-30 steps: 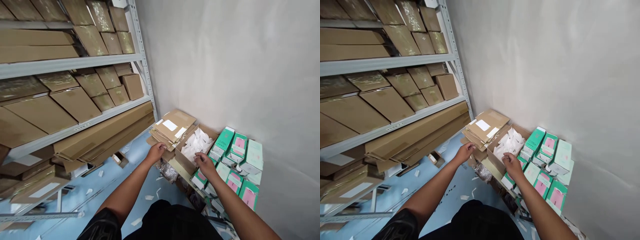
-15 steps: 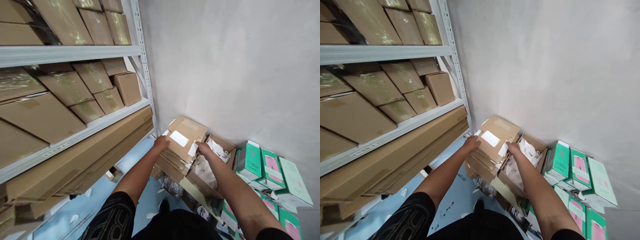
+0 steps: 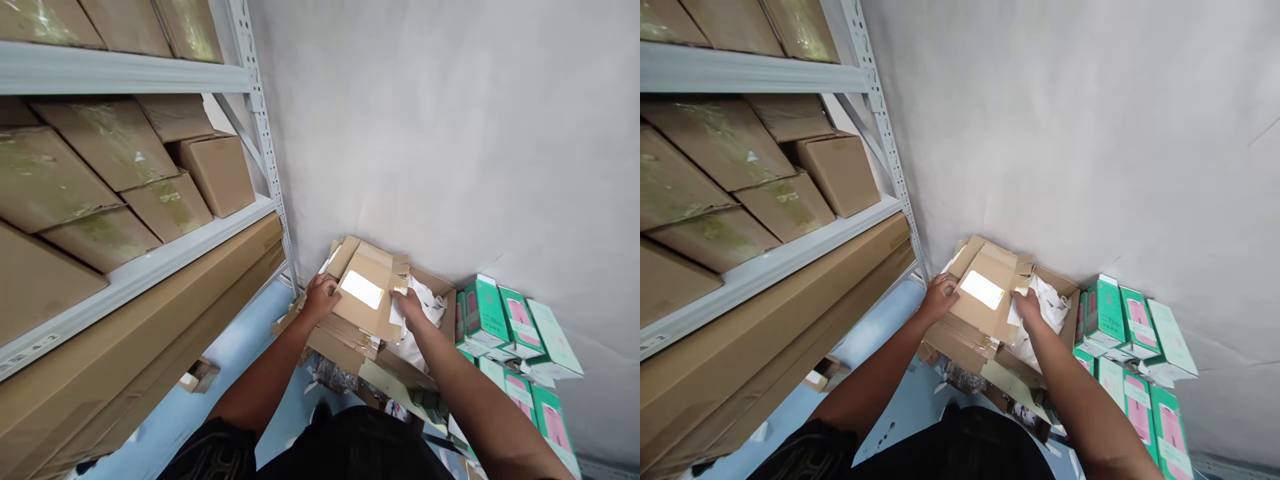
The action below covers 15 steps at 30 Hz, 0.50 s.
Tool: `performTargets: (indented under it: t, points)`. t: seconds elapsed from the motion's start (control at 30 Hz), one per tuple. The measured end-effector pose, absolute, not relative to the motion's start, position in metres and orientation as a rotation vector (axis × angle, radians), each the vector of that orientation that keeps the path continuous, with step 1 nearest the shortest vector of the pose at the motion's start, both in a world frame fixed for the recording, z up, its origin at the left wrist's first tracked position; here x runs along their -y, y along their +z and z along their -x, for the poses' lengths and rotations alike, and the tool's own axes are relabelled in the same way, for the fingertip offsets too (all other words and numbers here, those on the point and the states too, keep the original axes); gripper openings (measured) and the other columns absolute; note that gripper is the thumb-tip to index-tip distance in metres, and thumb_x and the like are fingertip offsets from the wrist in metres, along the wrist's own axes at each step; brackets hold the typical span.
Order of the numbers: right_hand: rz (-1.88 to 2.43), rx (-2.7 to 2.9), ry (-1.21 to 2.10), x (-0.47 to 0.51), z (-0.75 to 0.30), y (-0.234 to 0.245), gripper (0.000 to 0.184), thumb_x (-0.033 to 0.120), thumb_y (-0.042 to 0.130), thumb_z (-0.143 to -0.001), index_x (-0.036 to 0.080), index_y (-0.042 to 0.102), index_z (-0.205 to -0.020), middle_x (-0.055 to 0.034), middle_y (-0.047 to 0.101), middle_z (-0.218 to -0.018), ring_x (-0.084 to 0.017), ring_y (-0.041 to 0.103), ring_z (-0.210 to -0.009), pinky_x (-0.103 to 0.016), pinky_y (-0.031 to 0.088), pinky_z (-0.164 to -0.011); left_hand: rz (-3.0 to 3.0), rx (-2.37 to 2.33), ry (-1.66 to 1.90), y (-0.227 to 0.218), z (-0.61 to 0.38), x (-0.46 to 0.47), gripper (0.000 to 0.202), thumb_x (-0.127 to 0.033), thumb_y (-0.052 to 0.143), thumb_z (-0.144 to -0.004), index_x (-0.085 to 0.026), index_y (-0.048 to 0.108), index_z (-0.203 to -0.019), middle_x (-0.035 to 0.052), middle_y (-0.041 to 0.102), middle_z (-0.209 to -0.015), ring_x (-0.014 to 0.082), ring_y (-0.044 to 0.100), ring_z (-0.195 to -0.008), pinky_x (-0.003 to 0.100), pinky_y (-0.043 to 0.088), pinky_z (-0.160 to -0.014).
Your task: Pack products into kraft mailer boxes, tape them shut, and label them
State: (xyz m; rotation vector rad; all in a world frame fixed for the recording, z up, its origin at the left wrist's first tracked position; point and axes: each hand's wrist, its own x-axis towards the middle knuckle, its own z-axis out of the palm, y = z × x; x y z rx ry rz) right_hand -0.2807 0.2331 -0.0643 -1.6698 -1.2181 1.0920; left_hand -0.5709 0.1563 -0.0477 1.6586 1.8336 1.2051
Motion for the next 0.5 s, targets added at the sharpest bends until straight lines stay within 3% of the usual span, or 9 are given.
performTargets:
  t: [0.13, 0.2, 0.37, 0.5]
  points:
    - [1.598, 1.074, 1.058, -0.222, 0.282, -0.052, 0.036, 0.035, 0.076, -0.068, 0.027, 0.062, -0.101, -0.0046, 0.078, -0.097, -0.025, 0.072, -0.083, -0.035, 0.057, -0.072, -1.502, -1.51, 1.28, -0.044, 0.563, -0.15, 0.018, -0.035, 0.062, -0.086, -0.02, 0.063, -0.097, 0.004, 0.071, -0.098, 0.023, 0.067, -0.099, 0.038, 0.051, -0.093]
    - [1.445, 0.98, 1.116, -0.217, 0.281, -0.042, 0.039, 0.032, 0.077, -0.067, 0.026, 0.062, -0.102, -0.0029, 0.078, -0.097, -0.024, 0.072, -0.082, -0.035, 0.057, -0.073, -1.421, -1.383, 1.338, -0.039, 0.556, -0.146, 0.022, -0.038, 0.06, -0.087, -0.02, 0.061, -0.099, 0.0031, 0.07, -0.095, 0.0211, 0.068, -0.093, 0.035, 0.053, -0.087]
    - [1.14, 0.784, 1.235, -0.201, 0.272, -0.013, 0.046, 0.025, 0.083, -0.061, 0.025, 0.064, -0.103, 0.0002, 0.079, -0.093, -0.023, 0.074, -0.08, -0.037, 0.059, -0.078, -1.306, -1.206, 1.49, -0.013, 0.541, -0.134, 0.028, -0.043, 0.066, -0.087, -0.019, 0.061, -0.102, 0.009, 0.071, -0.114, 0.0245, 0.067, -0.111, 0.04, 0.052, -0.098]
    - [1.05, 0.654, 1.278, -0.174, 0.249, 0.015, 0.04, 0.03, 0.084, -0.067, 0.024, 0.069, -0.103, -0.001, 0.079, -0.096, -0.025, 0.075, -0.088, -0.041, 0.06, -0.086, -1.435, -0.98, 1.548, 0.019, 0.535, -0.125, 0.019, -0.037, 0.069, -0.091, -0.02, 0.066, -0.1, 0.0114, 0.071, -0.12, 0.0282, 0.057, -0.131, 0.048, 0.043, -0.113]
